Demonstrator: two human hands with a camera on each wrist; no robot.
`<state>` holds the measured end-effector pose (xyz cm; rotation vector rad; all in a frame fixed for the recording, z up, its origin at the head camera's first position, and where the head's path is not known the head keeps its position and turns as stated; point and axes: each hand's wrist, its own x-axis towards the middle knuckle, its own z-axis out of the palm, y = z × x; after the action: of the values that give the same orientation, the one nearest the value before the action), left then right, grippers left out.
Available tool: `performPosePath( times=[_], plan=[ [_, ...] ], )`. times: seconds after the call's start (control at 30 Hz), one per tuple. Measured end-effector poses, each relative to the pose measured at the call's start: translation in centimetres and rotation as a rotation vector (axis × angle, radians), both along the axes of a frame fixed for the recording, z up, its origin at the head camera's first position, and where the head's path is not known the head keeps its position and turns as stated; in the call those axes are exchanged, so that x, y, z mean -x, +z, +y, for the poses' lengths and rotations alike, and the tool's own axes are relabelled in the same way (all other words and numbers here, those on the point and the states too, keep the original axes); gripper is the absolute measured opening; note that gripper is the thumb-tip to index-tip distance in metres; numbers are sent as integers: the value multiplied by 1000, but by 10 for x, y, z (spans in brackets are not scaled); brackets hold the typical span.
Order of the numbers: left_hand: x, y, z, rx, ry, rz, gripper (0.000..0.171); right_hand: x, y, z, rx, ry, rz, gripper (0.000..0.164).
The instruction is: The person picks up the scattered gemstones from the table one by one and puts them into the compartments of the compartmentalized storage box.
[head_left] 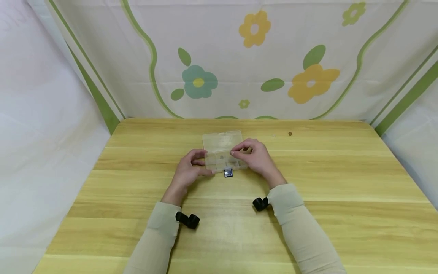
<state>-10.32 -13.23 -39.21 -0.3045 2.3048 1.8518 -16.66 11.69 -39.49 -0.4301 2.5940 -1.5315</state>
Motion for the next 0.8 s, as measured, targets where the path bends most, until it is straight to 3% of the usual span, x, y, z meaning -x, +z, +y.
performPosePath(
  times=[0.3,0.8],
  plan=[
    [0,0,0,-5,-2,-1,74,-4,-1,-11,-62,-2,75,9],
    [-1,-1,0,10,-8,3,75,-9,0,-19,-106,44,108,5]
  ],
)
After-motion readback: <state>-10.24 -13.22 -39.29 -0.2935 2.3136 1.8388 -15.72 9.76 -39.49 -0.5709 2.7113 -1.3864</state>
